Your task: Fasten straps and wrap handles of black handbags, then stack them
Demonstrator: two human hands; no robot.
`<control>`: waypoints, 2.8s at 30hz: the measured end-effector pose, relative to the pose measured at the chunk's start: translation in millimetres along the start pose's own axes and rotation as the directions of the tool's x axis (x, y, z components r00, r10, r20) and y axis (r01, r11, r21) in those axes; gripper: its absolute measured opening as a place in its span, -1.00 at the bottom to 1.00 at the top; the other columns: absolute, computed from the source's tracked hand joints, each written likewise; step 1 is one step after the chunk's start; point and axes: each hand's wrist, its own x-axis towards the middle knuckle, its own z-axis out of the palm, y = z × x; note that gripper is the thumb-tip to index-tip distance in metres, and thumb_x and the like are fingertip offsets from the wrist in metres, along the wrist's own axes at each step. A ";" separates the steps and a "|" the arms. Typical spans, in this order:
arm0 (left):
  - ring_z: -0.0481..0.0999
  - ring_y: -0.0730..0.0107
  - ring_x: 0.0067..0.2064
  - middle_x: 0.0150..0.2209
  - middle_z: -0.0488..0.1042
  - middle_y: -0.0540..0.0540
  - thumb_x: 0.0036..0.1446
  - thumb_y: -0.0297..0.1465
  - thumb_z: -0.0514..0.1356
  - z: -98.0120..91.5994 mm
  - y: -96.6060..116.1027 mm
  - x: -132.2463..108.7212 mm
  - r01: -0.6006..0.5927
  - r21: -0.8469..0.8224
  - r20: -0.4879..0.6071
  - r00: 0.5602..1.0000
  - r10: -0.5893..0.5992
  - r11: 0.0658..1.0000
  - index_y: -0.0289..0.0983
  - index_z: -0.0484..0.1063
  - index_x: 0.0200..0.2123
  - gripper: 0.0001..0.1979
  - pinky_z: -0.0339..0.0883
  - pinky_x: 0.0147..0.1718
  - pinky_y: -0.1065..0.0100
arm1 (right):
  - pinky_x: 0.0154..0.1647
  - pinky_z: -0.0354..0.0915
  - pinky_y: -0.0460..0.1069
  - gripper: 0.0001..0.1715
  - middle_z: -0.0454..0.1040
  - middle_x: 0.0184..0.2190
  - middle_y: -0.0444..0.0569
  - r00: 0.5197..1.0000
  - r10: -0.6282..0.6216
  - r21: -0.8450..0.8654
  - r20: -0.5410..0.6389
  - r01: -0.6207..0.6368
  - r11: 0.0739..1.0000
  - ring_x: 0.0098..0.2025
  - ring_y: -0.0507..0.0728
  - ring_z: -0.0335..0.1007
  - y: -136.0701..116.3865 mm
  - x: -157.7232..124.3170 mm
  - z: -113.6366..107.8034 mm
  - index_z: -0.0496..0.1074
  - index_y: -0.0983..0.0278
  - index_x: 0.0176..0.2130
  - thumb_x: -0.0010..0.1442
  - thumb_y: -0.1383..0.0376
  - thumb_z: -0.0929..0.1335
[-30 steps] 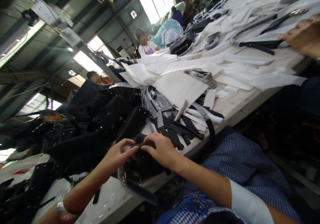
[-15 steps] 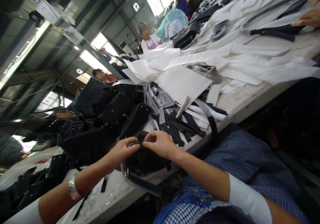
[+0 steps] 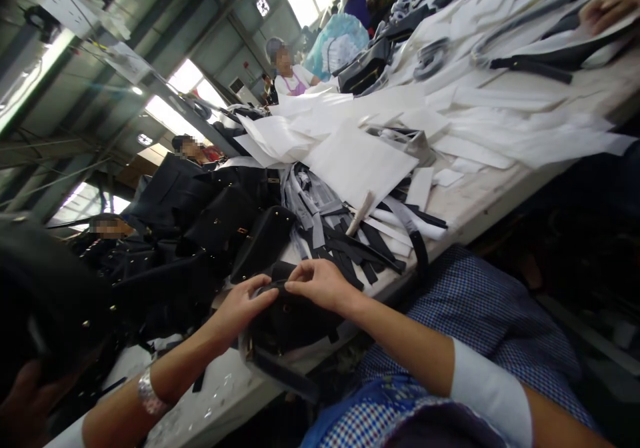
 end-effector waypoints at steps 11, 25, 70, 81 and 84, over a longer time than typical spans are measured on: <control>0.44 0.13 -0.27 -0.40 0.46 -0.04 0.05 -0.10 0.11 -0.7 -7.5 7.0 -0.073 0.118 -0.043 0.996 0.079 0.990 -0.26 0.44 -0.38 -0.66 0.23 -0.30 0.28 | -0.05 0.25 0.08 -0.62 0.42 0.08 0.21 0.930 -0.272 -0.934 -0.245 -0.151 0.324 0.05 0.28 0.36 -19.0 18.7 -108.5 0.49 0.32 0.03 0.32 0.44 0.21; 0.47 0.18 -0.29 -0.37 0.49 -0.04 0.04 -0.16 0.14 -0.8 -11.2 7.0 -0.091 0.064 -0.065 0.993 0.095 0.994 -0.27 0.48 -0.32 -0.69 0.26 -0.32 0.33 | 0.02 0.21 0.13 -0.75 0.56 -0.17 0.08 0.796 -0.506 -0.881 -0.333 -0.071 0.468 0.00 0.28 0.39 -64.9 3.2 -106.6 0.45 0.25 -0.13 0.33 0.15 0.30; 0.45 0.34 -0.36 -0.42 0.48 0.00 0.08 -0.38 0.20 26.3 -17.0 -21.2 -0.311 0.136 -0.247 0.909 0.336 0.941 -0.26 0.45 -0.36 -0.92 0.20 -0.38 0.39 | -0.45 0.27 -0.07 -0.68 0.47 -0.55 -0.10 0.995 -0.036 -0.220 -0.097 0.013 0.975 -0.46 0.09 0.41 -39.8 -57.1 16.4 0.57 0.27 -0.26 0.27 0.13 0.32; 0.46 0.33 -0.37 -0.43 0.49 -0.01 0.12 -0.40 0.17 30.4 -15.0 -23.6 -0.330 0.162 -0.222 0.906 0.360 0.930 -0.26 0.43 -0.39 -0.93 0.19 -0.38 0.38 | -0.56 0.12 -0.10 -0.73 0.39 -0.59 -0.13 0.995 -0.094 -0.275 0.026 0.098 0.956 -0.56 0.01 0.27 -25.0 -62.9 12.2 0.52 0.30 -0.30 0.28 0.19 0.31; 0.48 0.31 -0.35 -0.40 0.50 -0.03 0.14 -0.40 0.15 32.4 -18.6 -25.4 -0.337 0.173 -0.187 0.911 0.367 0.925 -0.27 0.44 -0.37 -0.91 0.20 -0.38 0.37 | -0.70 -0.01 -0.12 -0.61 0.16 -0.72 -0.25 0.994 0.107 -0.078 -0.002 -0.107 0.991 -0.71 -0.04 0.04 -19.5 -62.7 16.8 0.50 0.32 -0.24 0.28 0.06 0.29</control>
